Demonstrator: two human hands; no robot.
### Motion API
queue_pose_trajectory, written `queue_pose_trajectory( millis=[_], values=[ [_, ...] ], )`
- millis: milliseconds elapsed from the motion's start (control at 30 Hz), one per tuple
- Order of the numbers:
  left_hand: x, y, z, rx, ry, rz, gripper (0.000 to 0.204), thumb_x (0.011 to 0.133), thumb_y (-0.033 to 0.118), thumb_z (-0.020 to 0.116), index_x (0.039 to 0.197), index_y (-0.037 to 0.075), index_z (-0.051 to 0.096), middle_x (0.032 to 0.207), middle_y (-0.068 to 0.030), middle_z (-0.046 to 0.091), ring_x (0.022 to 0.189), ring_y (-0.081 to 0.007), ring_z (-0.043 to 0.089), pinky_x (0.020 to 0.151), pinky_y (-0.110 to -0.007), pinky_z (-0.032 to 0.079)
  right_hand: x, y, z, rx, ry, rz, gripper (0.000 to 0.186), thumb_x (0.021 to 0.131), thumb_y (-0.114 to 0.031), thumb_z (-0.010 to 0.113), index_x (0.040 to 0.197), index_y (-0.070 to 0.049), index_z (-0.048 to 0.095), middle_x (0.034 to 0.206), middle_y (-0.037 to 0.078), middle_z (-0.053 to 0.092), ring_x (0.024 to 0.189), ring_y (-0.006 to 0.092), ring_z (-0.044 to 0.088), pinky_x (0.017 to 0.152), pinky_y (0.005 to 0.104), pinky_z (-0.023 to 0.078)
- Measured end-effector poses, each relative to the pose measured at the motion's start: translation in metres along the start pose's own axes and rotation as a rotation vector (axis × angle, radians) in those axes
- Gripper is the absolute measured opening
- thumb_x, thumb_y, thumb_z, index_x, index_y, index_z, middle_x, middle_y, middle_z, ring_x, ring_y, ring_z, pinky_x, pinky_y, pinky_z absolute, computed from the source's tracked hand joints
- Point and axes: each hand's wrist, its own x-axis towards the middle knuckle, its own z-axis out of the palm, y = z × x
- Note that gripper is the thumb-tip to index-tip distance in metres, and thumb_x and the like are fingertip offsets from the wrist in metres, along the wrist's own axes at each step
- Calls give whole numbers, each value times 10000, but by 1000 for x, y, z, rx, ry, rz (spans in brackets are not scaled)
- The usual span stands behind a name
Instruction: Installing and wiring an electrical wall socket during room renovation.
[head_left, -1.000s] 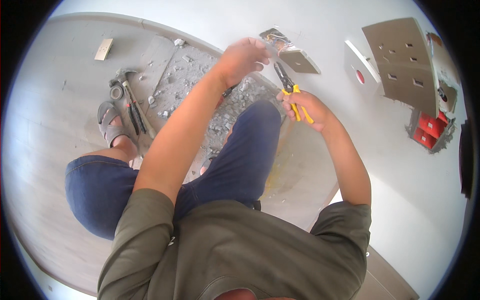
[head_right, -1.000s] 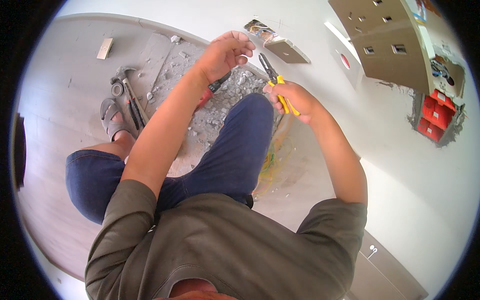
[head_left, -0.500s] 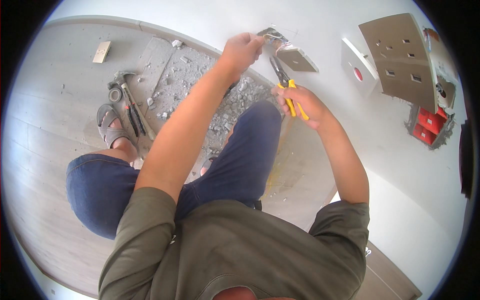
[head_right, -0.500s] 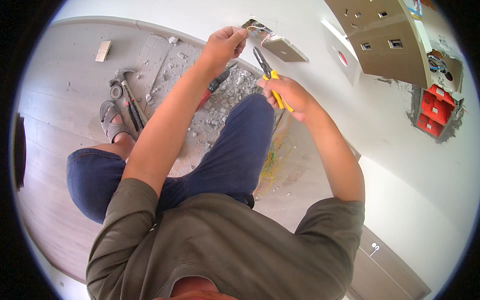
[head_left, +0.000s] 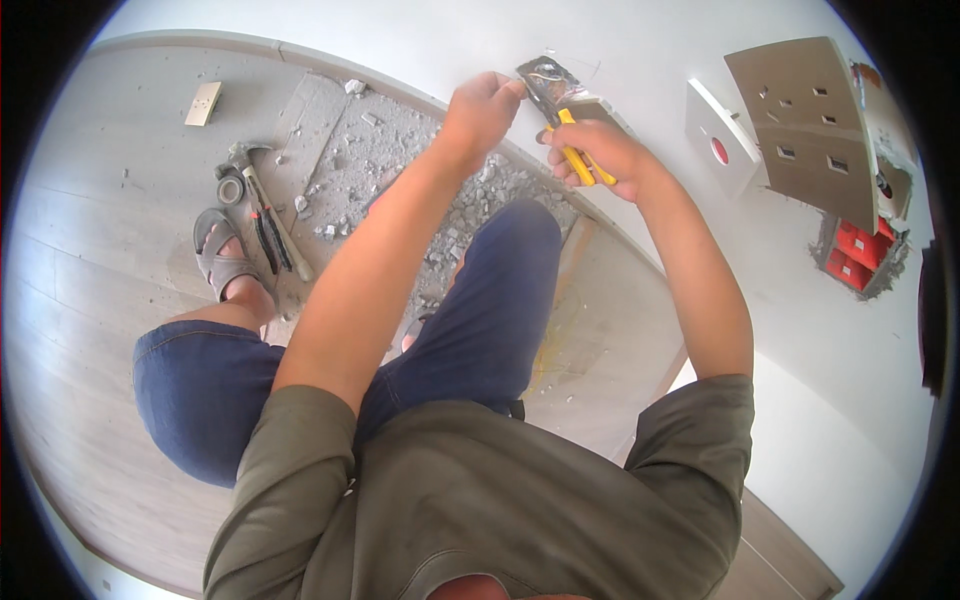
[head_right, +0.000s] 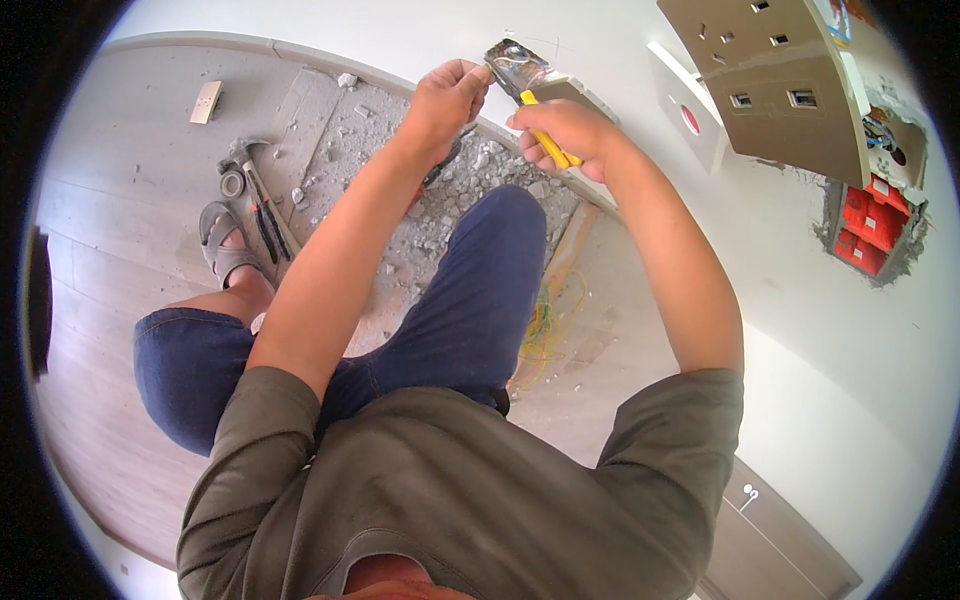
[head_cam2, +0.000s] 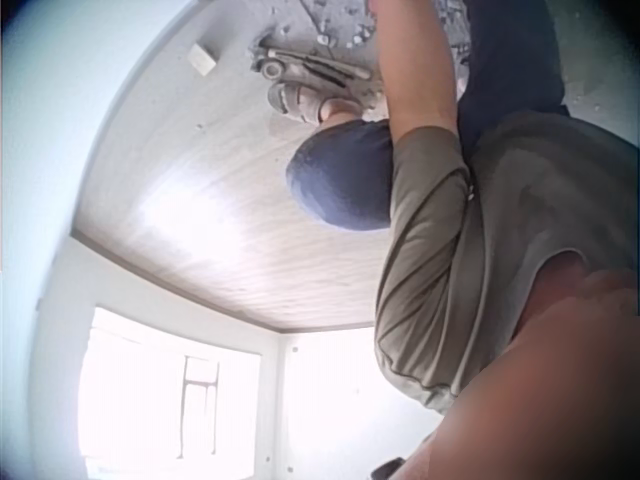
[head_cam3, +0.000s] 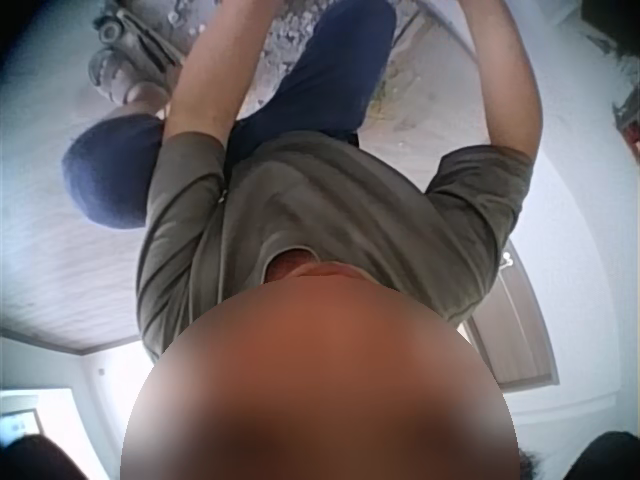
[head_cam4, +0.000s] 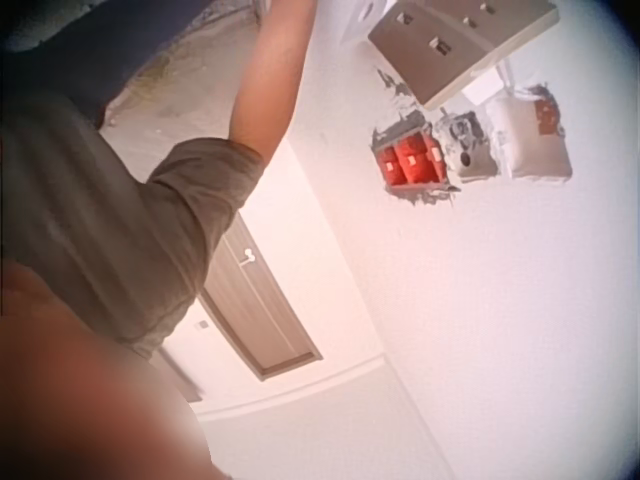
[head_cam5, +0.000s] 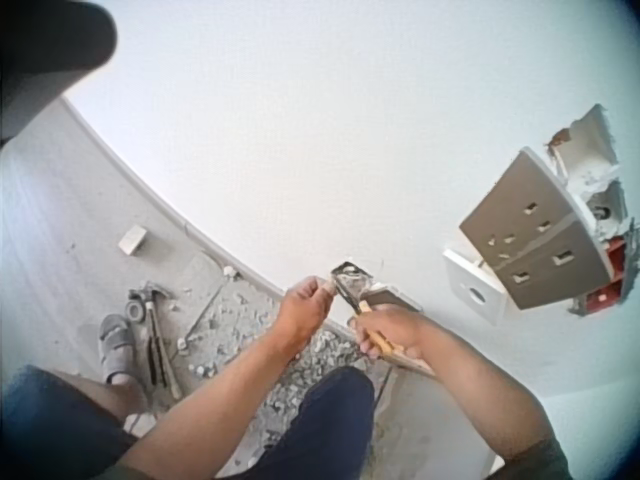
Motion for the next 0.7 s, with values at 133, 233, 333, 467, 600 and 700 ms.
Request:
queue_pose_trajectory(
  millis=[133, 233, 333, 467, 600, 700],
  values=[
    [-1, 1, -1, -9, -31, -22, 192, 919, 174, 577, 892, -13, 610, 709, -3, 542, 643, -81, 462, 573, -250, 394, 5, -11, 0, -9, 16, 29, 370, 829, -321, 637, 1054, -30, 596, 856, 60, 592, 743, 123, 577, 623, 262, 482],
    [-1, 1, -1, -17, -18, -42, 193, 920, 177, 582, 897, -12, 613, 711, 0, 541, 646, -83, 465, 576, -249, 396, 8, -16, 1, -40, 36, 45, 360, 825, -331, 642, 1047, -50, 605, 879, 59, 596, 767, 127, 581, 637, 261, 486],
    [1, 0, -1, 12, -1, -49, 196, 918, 183, 587, 903, -10, 616, 710, -1, 537, 650, -89, 468, 583, -256, 399, 11, -19, -1, -41, 10, 68, 351, 825, -334, 645, 1045, -62, 610, 897, 58, 600, 788, 134, 586, 659, 266, 488],
    [0, -2, 1, 20, 22, -25, 170, 923, 178, 589, 861, 21, 609, 660, 11, 517, 589, -75, 434, 528, -239, 357, 12, -22, 0, -42, -2, 61, 370, 820, -354, 654, 1045, -64, 612, 898, 59, 603, 800, 142, 589, 685, 274, 488],
    [0, -1, 2, 1, 12, -17, 163, 932, 171, 591, 824, 49, 601, 609, 25, 498, 520, -57, 401, 469, -212, 312, 12, -23, -3, -78, -2, 58, 387, 817, -373, 658, 1048, -64, 616, 893, 58, 603, 794, 145, 587, 684, 274, 487],
    [0, -2, 2, -19, 25, -13, 160, 930, 168, 592, 825, 47, 600, 607, 24, 497, 517, -56, 401, 468, -209, 311, 13, -25, -3, -84, -24, 63, 391, 819, -375, 656, 1050, -62, 620, 890, 56, 598, 788, 144, 581, 677, 276, 483]
  ],
)
